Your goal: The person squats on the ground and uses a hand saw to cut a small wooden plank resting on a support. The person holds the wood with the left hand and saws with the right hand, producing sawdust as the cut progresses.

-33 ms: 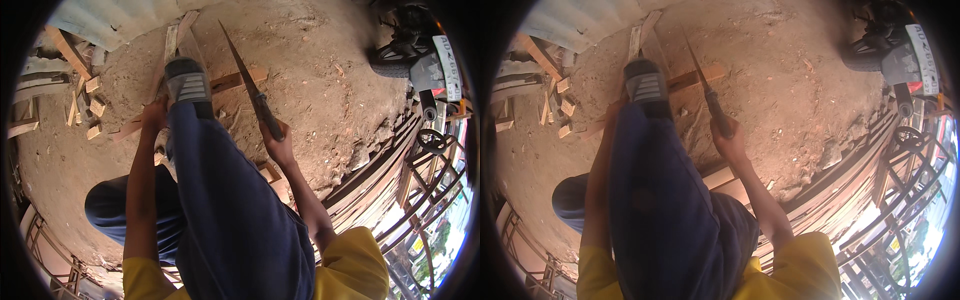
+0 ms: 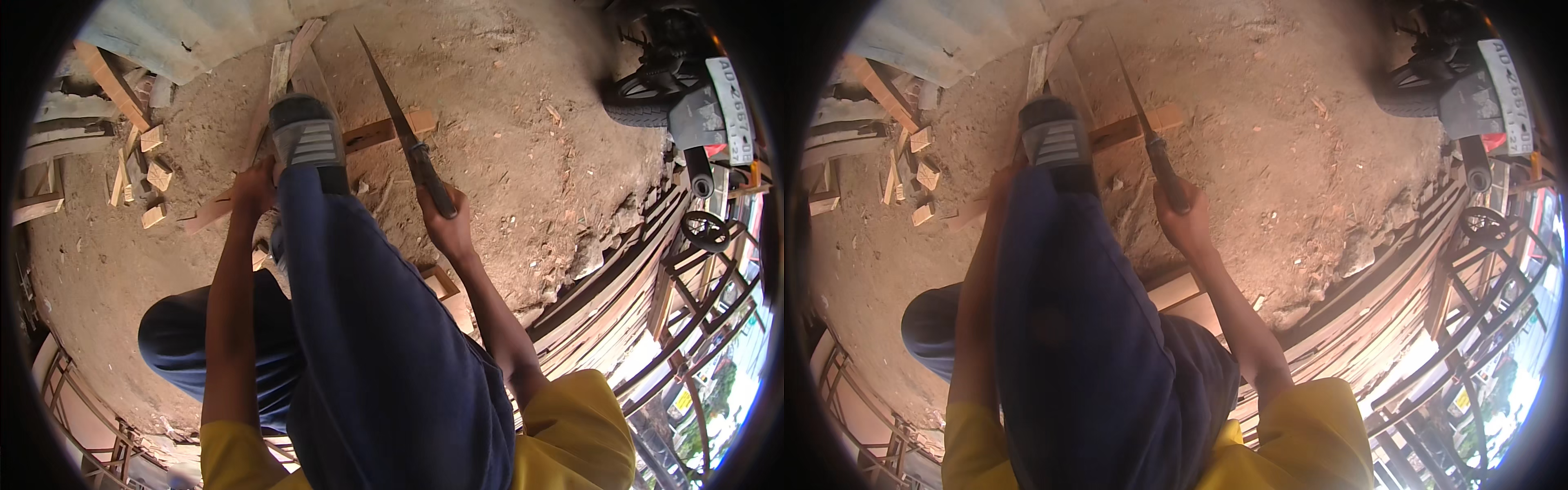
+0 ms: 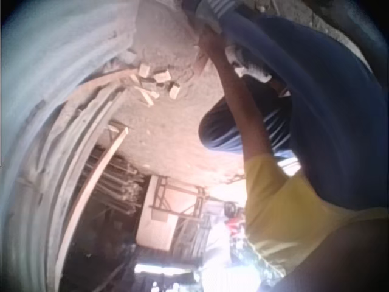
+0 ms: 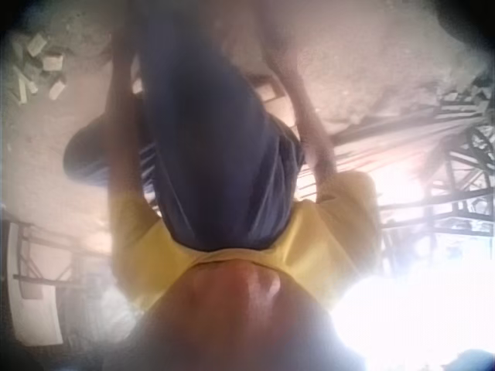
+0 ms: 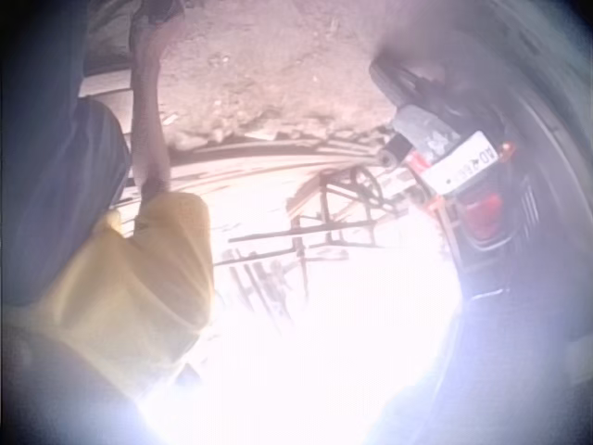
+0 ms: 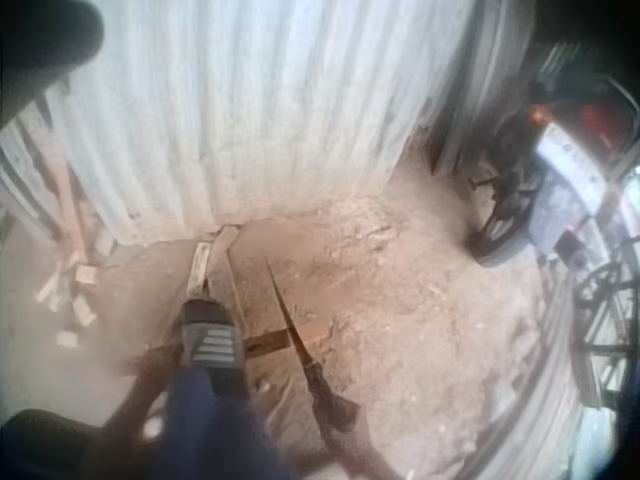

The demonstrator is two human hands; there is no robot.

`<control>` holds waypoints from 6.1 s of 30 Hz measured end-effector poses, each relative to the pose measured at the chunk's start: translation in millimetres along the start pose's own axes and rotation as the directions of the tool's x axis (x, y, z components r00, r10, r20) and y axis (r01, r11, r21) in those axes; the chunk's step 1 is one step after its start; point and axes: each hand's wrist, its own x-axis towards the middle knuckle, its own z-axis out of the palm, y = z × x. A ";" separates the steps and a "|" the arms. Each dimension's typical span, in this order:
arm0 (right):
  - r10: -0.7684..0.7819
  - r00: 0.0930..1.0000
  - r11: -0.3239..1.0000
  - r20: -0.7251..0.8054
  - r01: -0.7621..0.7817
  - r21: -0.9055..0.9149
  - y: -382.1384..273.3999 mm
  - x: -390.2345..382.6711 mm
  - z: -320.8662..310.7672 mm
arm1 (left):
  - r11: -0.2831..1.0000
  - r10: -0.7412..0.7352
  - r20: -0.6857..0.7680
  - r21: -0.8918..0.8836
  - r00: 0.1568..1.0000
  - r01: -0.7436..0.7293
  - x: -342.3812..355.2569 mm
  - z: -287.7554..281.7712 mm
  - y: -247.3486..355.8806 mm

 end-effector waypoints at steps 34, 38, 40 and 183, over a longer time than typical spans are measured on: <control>0.014 1.000 1.000 -0.014 -0.013 0.023 24.8 -18.6 -10.3 | 0.998 0.004 -0.004 0.055 1.000 -0.004 9.3 5.9 -3.2; -0.081 0.996 0.994 -0.032 0.078 -0.079 37.8 -44.8 -22.7 | 1.000 0.013 -0.009 -0.026 1.000 -0.013 7.0 -7.2 5.9; 0.005 1.000 1.000 -0.020 -0.005 0.021 25.7 -17.5 -11.4 | 0.999 0.008 -0.015 -0.044 1.000 -0.009 7.3 -4.6 3.9; -0.094 0.995 0.995 -0.042 0.093 -0.025 77.0 -72.0 -27.3 | 0.986 -0.096 0.072 -0.128 0.993 0.105 7.3 -20.8 17.5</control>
